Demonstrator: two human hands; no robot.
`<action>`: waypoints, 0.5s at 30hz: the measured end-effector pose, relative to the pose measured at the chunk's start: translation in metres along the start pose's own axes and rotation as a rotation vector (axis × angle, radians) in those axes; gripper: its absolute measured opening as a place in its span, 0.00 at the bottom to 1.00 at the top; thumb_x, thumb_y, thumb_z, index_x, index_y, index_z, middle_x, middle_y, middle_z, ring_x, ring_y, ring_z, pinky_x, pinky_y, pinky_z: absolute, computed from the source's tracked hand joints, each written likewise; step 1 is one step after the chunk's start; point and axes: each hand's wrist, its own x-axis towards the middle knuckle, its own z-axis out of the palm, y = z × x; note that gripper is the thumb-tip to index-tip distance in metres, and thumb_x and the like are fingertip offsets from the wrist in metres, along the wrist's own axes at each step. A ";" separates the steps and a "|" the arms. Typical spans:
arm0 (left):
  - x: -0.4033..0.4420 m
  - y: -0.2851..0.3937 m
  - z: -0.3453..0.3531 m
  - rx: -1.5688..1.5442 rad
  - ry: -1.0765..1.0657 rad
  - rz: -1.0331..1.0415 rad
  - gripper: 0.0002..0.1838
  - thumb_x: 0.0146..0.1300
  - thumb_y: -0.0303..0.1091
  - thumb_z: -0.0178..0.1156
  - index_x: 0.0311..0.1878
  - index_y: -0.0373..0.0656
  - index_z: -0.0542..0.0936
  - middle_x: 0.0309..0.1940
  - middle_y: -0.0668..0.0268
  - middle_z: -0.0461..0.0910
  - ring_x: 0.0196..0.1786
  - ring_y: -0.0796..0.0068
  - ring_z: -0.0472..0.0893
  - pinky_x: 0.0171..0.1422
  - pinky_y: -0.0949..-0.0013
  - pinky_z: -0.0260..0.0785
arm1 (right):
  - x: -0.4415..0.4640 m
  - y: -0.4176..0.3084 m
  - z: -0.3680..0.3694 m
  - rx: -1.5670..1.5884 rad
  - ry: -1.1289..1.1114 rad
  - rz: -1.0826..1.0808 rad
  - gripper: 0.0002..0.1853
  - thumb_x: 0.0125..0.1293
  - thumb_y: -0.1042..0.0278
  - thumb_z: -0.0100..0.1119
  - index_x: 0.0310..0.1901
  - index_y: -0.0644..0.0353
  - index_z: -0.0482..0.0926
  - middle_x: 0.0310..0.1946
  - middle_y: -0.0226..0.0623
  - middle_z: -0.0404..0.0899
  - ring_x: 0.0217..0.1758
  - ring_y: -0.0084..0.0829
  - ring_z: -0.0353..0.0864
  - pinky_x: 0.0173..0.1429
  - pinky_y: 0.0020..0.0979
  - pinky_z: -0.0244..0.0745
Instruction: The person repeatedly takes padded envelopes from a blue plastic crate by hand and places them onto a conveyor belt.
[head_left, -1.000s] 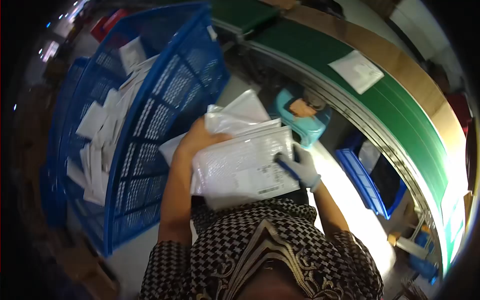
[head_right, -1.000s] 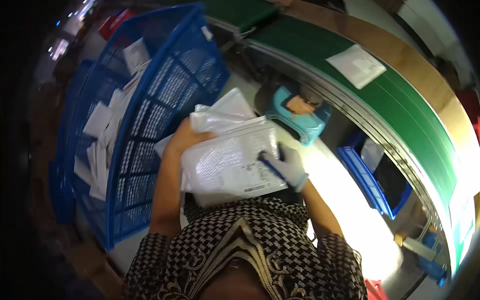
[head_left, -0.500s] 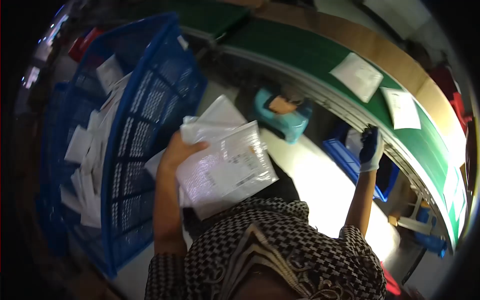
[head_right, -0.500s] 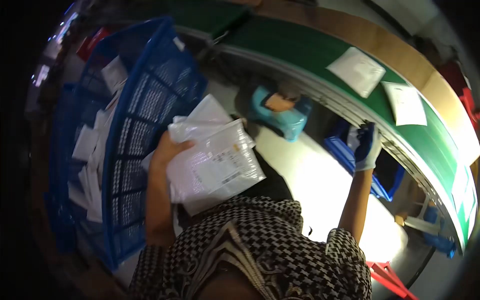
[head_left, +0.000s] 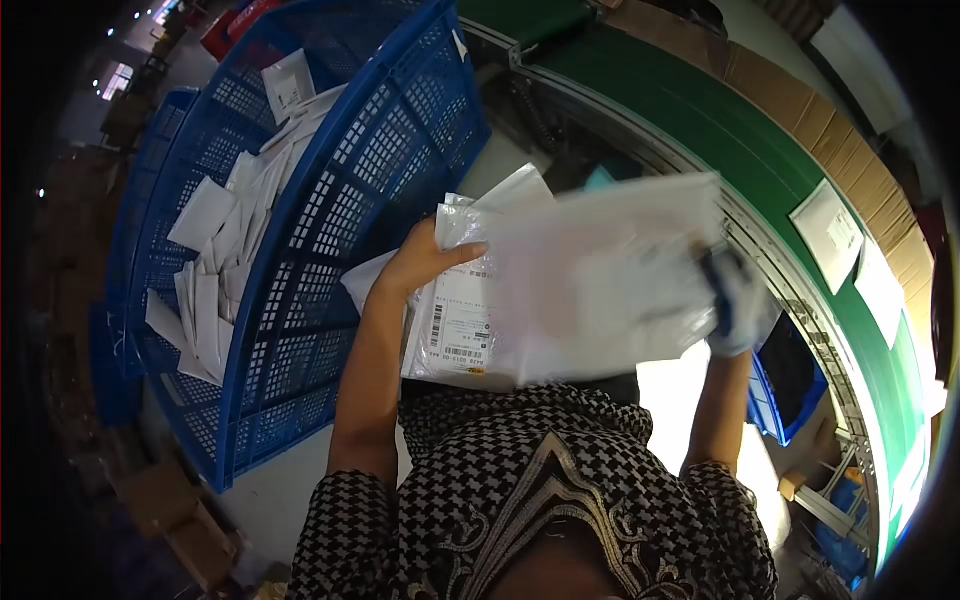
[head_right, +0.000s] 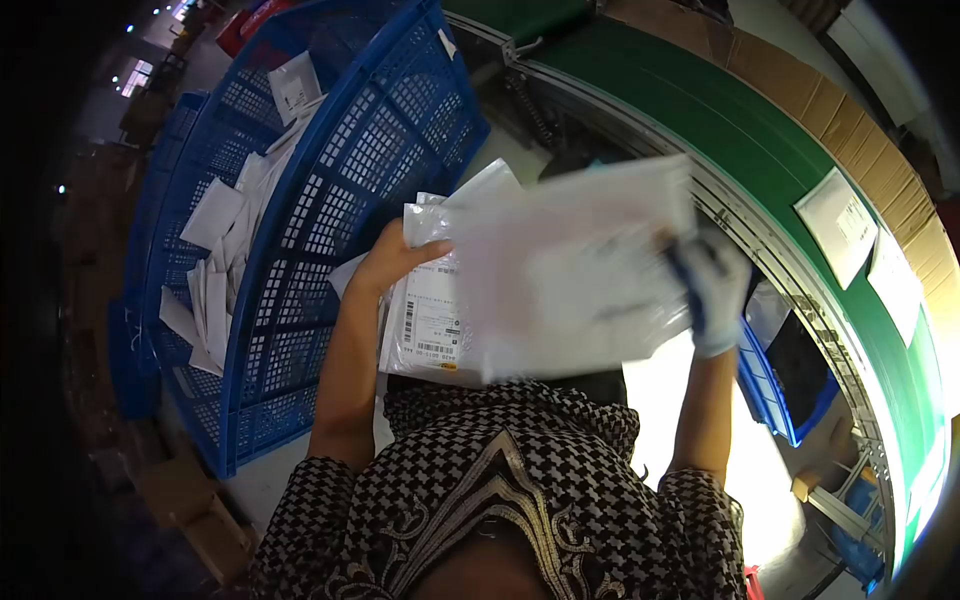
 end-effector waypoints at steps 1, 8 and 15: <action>0.000 0.003 -0.001 -0.013 -0.017 -0.009 0.24 0.48 0.34 0.70 0.47 0.31 0.76 0.37 0.54 0.81 0.34 0.68 0.81 0.41 0.73 0.74 | 0.021 0.013 -0.012 -0.260 0.121 -0.434 0.09 0.61 0.72 0.53 0.37 0.68 0.79 0.25 0.34 0.77 0.25 0.20 0.70 0.33 0.18 0.65; -0.003 0.003 -0.002 -0.091 -0.002 -0.059 0.24 0.48 0.32 0.69 0.48 0.31 0.75 0.38 0.54 0.81 0.35 0.67 0.81 0.42 0.73 0.74 | 0.066 0.064 -0.027 0.016 0.241 0.122 0.17 0.67 0.58 0.49 0.42 0.65 0.78 0.30 0.35 0.78 0.29 0.24 0.73 0.36 0.20 0.67; 0.003 -0.018 -0.007 -0.137 -0.146 0.012 0.24 0.48 0.29 0.69 0.50 0.32 0.75 0.43 0.54 0.79 0.42 0.67 0.79 0.50 0.71 0.71 | 0.008 -0.006 0.135 -0.783 -0.486 -0.608 0.25 0.53 0.51 0.61 0.49 0.57 0.75 0.41 0.38 0.73 0.39 0.34 0.71 0.46 0.33 0.67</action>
